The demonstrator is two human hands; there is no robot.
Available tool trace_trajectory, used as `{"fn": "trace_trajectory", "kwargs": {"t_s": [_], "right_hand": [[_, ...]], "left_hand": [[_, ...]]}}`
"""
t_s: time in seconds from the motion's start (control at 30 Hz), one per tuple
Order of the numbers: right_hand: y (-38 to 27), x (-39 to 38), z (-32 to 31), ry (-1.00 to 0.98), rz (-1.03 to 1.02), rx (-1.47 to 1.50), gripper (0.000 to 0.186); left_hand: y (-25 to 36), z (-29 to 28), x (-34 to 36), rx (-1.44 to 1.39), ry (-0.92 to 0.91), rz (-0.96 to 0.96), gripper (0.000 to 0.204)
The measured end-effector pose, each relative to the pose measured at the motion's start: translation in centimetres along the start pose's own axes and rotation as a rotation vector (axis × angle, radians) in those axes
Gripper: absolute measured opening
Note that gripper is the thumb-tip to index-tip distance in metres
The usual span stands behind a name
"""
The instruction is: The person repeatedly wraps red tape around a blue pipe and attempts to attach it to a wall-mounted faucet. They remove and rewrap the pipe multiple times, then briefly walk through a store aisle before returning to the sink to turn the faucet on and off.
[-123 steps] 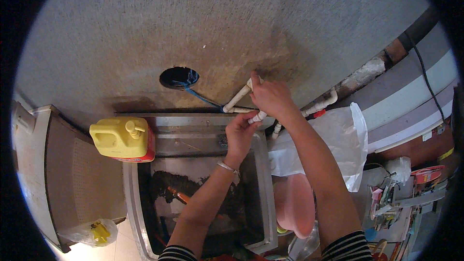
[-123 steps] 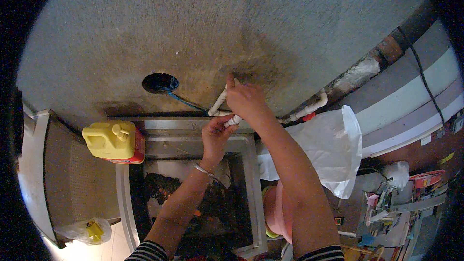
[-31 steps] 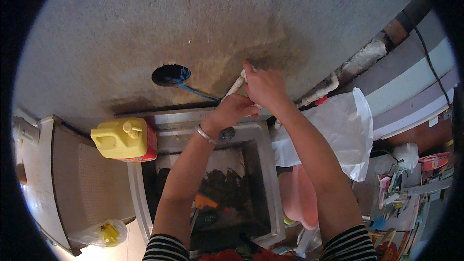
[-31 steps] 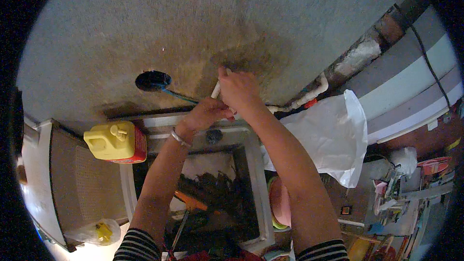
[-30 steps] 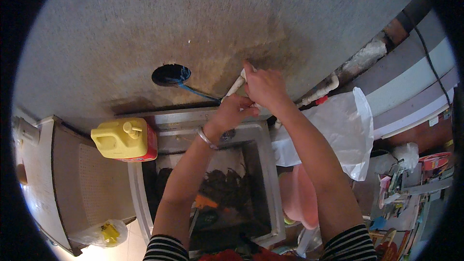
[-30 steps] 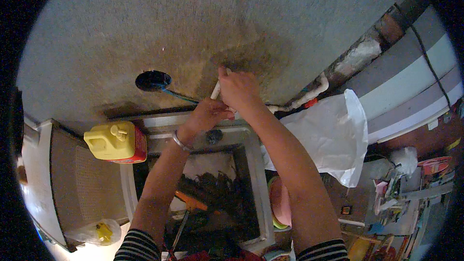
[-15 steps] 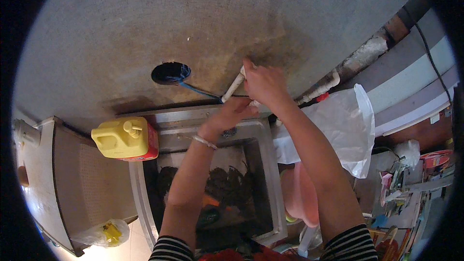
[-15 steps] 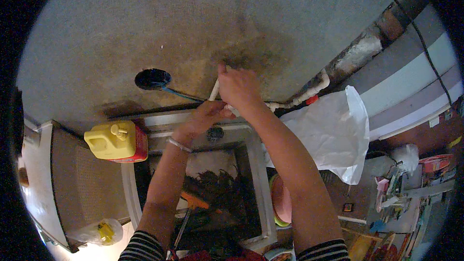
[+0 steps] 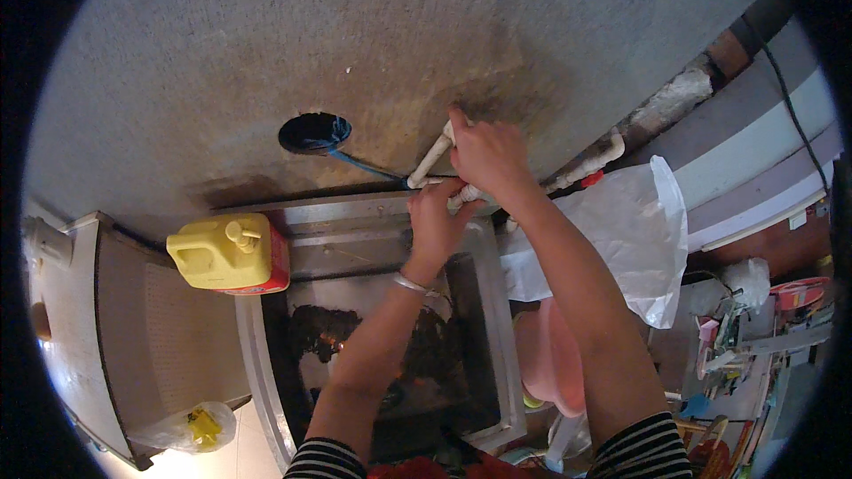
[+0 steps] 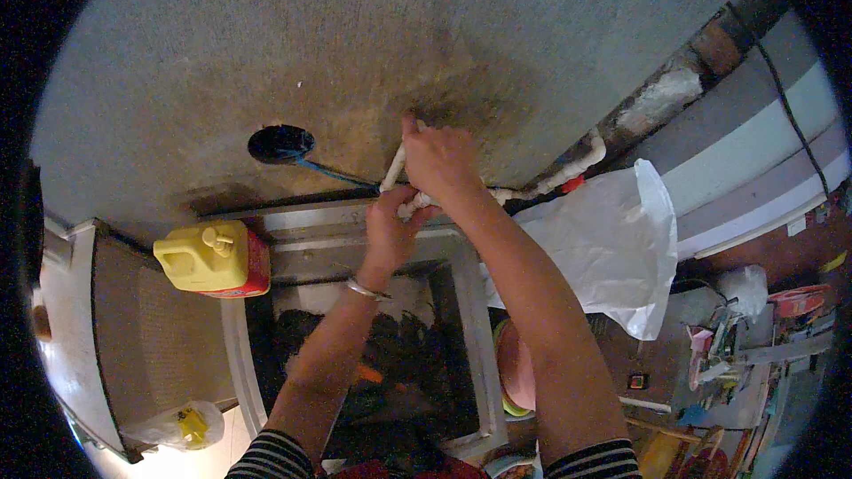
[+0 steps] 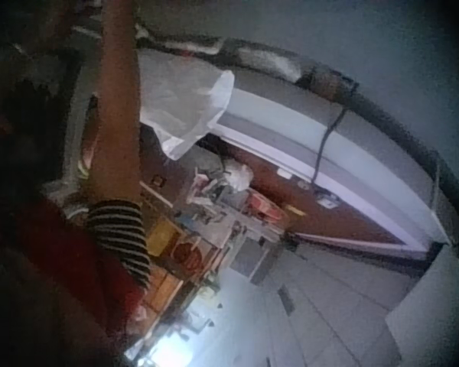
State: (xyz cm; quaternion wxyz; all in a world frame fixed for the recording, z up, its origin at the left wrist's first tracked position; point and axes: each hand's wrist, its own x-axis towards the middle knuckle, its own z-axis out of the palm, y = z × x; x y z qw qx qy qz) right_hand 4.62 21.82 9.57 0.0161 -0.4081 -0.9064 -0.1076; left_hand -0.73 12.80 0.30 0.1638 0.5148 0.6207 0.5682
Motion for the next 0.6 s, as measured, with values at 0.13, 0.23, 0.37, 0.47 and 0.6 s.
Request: {"fn": "trace_trajectory", "kwargs": {"t_s": [0.13, 0.23, 0.37, 0.47, 0.6], "right_hand": [[0.0, 0.0, 0.2, 0.015, 0.002, 0.004, 0.054], [0.2, 0.0, 0.1, 0.033, -0.019, 0.009, 0.055], [0.1, -0.1, 0.2, 0.049, -0.016, -0.013, 0.055], [0.1, 0.1, 0.3, 0.023, -0.005, -0.043, 0.054], [0.1, -0.2, -0.3, 0.050, -0.018, -0.035, 0.056]], "left_hand": [[-2.1, -2.5, 3.1, -0.623, -0.647, -0.129, 0.018], [-2.3, -2.6, 4.2, -0.720, -0.779, -0.142, 0.018], [-1.5, -2.3, 2.8, -0.206, -0.504, -0.019, 0.021], [0.0, -0.6, 0.3, 0.245, 0.023, 0.274, 0.028], [0.8, 0.5, -1.2, 0.247, 0.179, 0.115, 0.030]]}}
